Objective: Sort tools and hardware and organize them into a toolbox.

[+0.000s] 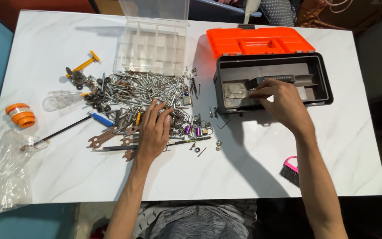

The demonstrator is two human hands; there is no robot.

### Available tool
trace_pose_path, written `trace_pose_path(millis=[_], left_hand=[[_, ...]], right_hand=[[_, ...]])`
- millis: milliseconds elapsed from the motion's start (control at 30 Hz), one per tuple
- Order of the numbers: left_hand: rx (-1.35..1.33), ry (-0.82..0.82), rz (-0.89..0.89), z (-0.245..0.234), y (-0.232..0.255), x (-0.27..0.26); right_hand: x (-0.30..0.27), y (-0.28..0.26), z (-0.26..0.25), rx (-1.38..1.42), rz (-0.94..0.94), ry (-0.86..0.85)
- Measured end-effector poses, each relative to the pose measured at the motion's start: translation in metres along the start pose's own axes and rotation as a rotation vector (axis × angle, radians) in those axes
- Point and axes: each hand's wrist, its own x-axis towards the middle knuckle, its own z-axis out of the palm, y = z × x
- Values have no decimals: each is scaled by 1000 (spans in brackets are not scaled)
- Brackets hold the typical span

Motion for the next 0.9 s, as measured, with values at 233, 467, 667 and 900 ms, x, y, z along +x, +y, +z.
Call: trace_pose_path(millis=[233, 467, 667, 900], left_hand=[[-215, 165, 10, 5, -11, -6], [5, 160, 29, 0, -3, -7], [94, 76, 122, -1, 3, -2], [-29, -28, 122, -2, 1, -7]], right_hand=[[-10, -5, 7, -10, -37, 60], [-28, -51, 62, 238, -4, 158], [-15, -69, 144, 178, -236, 18], [-12, -46, 169, -30, -32, -52]])
